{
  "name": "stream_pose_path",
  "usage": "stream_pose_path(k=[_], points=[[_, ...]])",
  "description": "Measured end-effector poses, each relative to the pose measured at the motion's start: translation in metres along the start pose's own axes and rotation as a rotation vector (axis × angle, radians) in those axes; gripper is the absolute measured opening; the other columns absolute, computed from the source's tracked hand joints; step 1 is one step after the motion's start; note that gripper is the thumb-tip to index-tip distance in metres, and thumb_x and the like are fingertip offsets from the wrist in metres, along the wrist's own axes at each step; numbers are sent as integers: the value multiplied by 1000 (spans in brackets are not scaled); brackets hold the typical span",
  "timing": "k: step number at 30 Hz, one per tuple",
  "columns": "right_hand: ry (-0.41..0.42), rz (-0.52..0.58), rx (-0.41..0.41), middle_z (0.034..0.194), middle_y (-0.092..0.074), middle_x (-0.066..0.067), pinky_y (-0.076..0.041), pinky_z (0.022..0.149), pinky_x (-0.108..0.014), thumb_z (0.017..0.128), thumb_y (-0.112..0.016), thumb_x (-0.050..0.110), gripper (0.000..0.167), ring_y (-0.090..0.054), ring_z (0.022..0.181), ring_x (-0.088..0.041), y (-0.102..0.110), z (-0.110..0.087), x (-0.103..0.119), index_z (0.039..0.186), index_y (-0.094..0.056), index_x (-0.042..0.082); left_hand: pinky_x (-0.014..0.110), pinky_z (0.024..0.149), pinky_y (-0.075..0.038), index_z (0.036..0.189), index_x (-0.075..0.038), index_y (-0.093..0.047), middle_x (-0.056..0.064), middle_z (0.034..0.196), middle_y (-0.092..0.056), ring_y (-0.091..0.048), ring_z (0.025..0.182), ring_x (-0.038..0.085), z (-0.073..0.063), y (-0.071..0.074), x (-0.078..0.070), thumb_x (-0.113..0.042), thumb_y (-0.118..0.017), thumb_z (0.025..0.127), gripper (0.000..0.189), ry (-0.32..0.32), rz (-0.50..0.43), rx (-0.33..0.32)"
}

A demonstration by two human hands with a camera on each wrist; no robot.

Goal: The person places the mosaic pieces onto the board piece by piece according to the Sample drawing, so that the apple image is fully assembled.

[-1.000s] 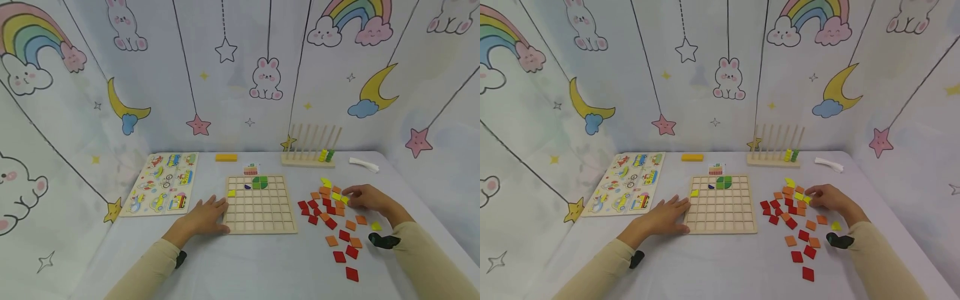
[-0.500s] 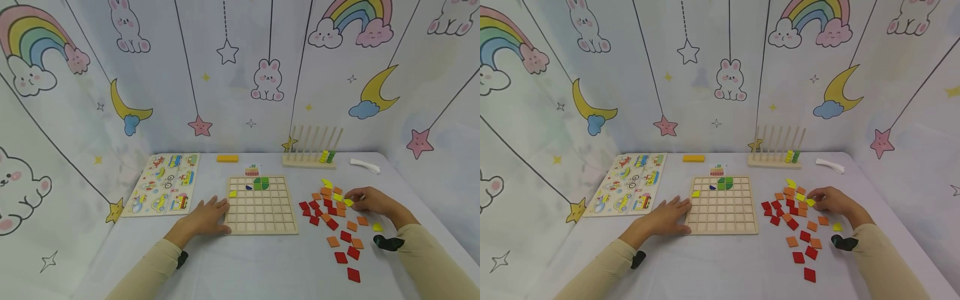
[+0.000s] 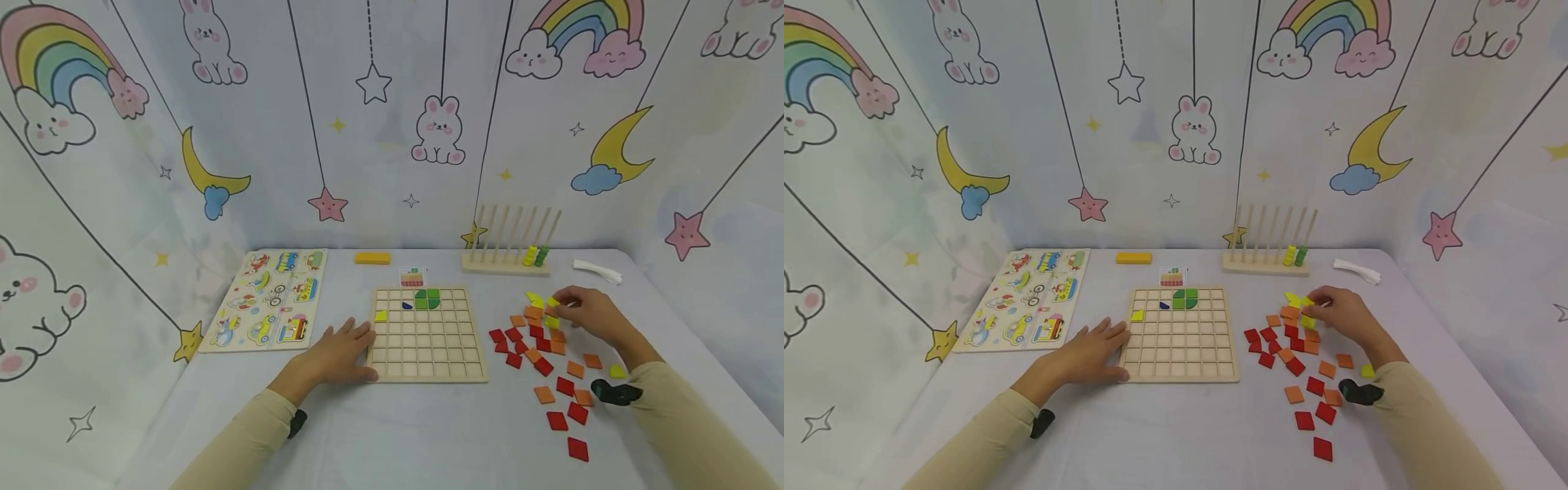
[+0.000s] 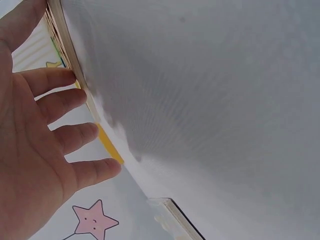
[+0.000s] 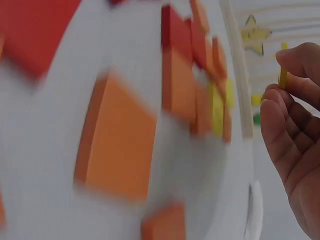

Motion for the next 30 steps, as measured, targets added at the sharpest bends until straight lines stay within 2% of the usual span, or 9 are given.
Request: stream_pose_path(k=[3, 8, 13, 15, 19, 24, 30], points=[[83, 44, -2, 117, -68, -18, -59, 73, -31, 98, -70, 27, 44, -65, 97, -27, -17, 15, 40, 131, -62, -1, 66, 120, -23, 156, -16, -43, 3, 166, -33, -20, 155, 37, 0, 0, 0, -60, -71, 88, 86, 7, 3, 3], [186, 74, 86, 113, -69, -10, -59, 73, -32, 96, -72, 25, 35, -65, 96, -22, -62, 44, 107, 125, -68, 6, 66, 120, -22, 157, -17, -42, 2, 166, -33, -19, 156, 36, 1, -1, 2, -60, -71, 88, 86, 9, 3, 11], [330, 38, 142, 101, -65, -4, -52, 72, -32, 93, -75, 22, 29, -59, 87, -18, -106, 64, 158, 118, -73, 8, 67, 120, -22, 156, -16, -43, 2, 165, -34, -20, 155, 36, 1, 0, 1, -60, -71, 89, 85, 3, -13, 10], [357, 19, 163, 93, -64, -3, -48, 69, -32, 92, -75, 21, 28, -56, 81, -18, -120, 69, 173, 117, -73, 8, 67, 119, -22, 156, -16, -44, 2, 165, -34, -20, 155, 36, 0, 0, 1, -60, -71, 88, 85, 2, -18, 10], [330, -16, 205, 83, -64, 0, -46, 67, -32, 90, -77, 19, 25, -53, 74, -16, -144, 76, 198, 113, -75, 10, 67, 119, -23, 155, -16, -44, 2, 165, -35, -21, 155, 36, 0, 0, 2, -60, -71, 88, 85, 4, -20, 10], [323, -103, 211, 89, -69, 3, -50, 74, -31, 89, -78, 21, 21, -56, 78, -13, -165, 85, 214, 108, -76, 12, 67, 119, -22, 156, -17, -43, 1, 166, -33, -20, 156, 36, 0, -1, 4, -61, -70, 88, 85, 6, -14, 12], [310, -132, 227, 93, -70, 4, -51, 78, -33, 88, -78, 20, 20, -58, 81, -14, -183, 89, 223, 107, -75, 13, 67, 120, -22, 157, -17, -42, 1, 166, -33, -20, 156, 36, 2, -3, 4, -62, -69, 89, 86, 3, -20, 18]])
Point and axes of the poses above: each hand's wrist, its own z-axis towards the middle knuckle, its own y-axis out of the back of the hand, x = y × z, the point moved 3 cm from there along z, towards the middle knuckle
